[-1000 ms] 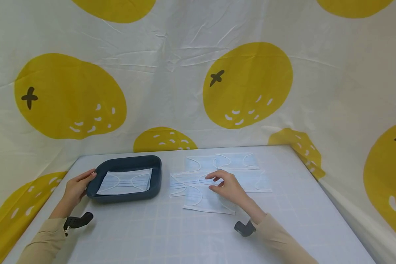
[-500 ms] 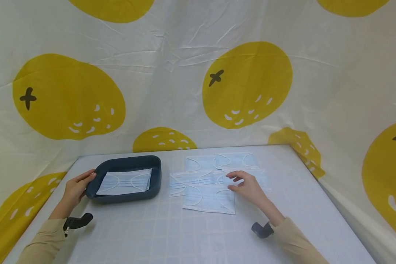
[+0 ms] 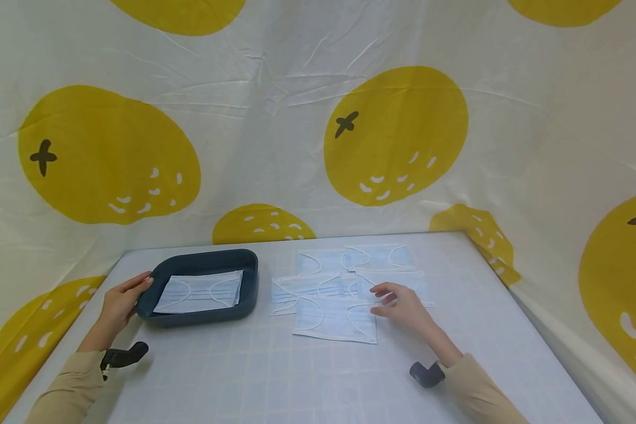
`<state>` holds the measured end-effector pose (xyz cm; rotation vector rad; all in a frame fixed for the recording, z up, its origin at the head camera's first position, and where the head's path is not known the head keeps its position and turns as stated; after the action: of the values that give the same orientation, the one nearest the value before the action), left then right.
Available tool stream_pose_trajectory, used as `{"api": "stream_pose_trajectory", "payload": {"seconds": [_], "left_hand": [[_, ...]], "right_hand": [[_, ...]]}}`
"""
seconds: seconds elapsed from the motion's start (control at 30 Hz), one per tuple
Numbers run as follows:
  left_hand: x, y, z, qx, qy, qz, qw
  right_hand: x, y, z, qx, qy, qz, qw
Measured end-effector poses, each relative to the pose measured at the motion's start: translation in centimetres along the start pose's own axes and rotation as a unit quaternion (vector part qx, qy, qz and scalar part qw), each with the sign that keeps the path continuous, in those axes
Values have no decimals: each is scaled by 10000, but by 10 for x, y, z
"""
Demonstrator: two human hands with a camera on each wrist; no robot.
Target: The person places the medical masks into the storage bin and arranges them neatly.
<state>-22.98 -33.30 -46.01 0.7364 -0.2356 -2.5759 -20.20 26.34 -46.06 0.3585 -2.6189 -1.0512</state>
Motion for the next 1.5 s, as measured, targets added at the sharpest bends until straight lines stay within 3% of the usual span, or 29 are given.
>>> {"api": "stream_pose_trajectory", "payload": {"seconds": [0.67, 0.93, 1.27, 1.5], "left_hand": [[-2, 0, 0, 47, 40, 9, 10000], [-3, 1, 0, 76, -13, 22, 10000], [-5, 1, 1, 80, -2, 79, 9999], [-5, 0, 1, 133, -34, 86, 9999]], "right_hand": [[9, -17, 7, -383, -1007, -200, 9940], [10, -20, 8, -451, -998, -213, 9938], [10, -19, 2, -63, -796, -271, 9964], [8, -15, -2, -170, -850, -283, 9958]]}}
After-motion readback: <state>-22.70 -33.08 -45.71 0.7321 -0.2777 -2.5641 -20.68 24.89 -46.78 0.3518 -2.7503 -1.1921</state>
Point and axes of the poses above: each hand's wrist, its own x-axis towards the middle knuckle, its own y-axis out of the back of the hand, z = x × y, the point moved 1 cm from there along x, towards the middle knuckle, and after that the axes turned 9 degrees about y, right-handed, at the moved point
